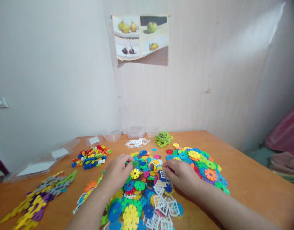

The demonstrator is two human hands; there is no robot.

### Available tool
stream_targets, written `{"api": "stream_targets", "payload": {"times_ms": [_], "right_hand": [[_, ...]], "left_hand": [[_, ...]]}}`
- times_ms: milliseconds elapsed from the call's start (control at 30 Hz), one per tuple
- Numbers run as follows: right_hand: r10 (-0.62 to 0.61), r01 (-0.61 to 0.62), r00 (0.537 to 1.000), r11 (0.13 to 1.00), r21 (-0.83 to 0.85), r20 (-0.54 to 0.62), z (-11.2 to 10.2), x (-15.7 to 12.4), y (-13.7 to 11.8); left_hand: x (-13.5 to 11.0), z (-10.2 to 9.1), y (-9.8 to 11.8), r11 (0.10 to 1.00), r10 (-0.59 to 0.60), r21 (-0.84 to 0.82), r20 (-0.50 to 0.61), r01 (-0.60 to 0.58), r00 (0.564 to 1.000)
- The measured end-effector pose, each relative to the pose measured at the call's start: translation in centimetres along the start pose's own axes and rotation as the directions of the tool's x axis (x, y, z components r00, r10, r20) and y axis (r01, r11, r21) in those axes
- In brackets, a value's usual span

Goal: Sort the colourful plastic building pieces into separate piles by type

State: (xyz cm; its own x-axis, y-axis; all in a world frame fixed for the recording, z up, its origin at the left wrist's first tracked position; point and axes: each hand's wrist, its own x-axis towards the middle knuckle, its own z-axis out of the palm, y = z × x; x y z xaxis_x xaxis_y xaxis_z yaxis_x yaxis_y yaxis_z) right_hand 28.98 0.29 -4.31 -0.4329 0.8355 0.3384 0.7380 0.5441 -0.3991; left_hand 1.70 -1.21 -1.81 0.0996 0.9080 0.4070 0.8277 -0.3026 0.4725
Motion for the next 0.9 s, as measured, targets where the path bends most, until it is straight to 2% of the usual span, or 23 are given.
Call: {"api": "stream_targets", "payload": {"times_ms": [100,233,333,500,633,733,800,900], "right_hand": [[-0.017,0.018,0.999,0.998,0.053,-0.029,-0.2,-0.3,-1.1],[-0.038,0.050,0.997,0.983,0.178,-0.067,-0.3,-0.8,-2.7],[-0.042,0.050,0.998,0.964,0.261,-0.037,0.2,-1.0,-3.2],[-0.041,0.024,0.998,0.951,0.307,0.047,1.1,-0.7,-2.5],[0.099,-0.076,0.993,0.960,0.271,-0.071,0.0,0.2,0.1],[0.284,-0.245,0.937,0.950,0.195,-0.205,-1.7,1.0,3.3],[0.419,-0.400,0.861,0.908,0.124,-0.289,-2.8,1.4,5.6],[0.536,-0.546,0.789,0.836,0.057,-0.301,-3.7,1.5,8.3]], "left_hand": [[-0.2,0.0,1.3,0.979,-0.023,-0.200,0.025,0.028,0.999],[-0.8,0.4,3.7,0.916,-0.036,-0.382,0.224,0.122,0.974],[-1.4,0.8,4.8,0.888,0.004,-0.441,0.293,0.132,0.956],[-1.7,1.5,5.1,0.857,0.023,-0.494,0.317,0.144,0.948],[-1.2,1.3,4.2,0.868,-0.061,-0.462,0.263,0.181,0.963],[-0.6,0.9,3.0,0.891,-0.115,-0.412,0.201,0.190,0.973],[-0.3,0.7,2.2,0.903,-0.139,-0.385,0.159,0.191,0.977],[0.0,0.6,1.2,0.915,-0.170,-0.352,0.106,0.196,0.980]]}}
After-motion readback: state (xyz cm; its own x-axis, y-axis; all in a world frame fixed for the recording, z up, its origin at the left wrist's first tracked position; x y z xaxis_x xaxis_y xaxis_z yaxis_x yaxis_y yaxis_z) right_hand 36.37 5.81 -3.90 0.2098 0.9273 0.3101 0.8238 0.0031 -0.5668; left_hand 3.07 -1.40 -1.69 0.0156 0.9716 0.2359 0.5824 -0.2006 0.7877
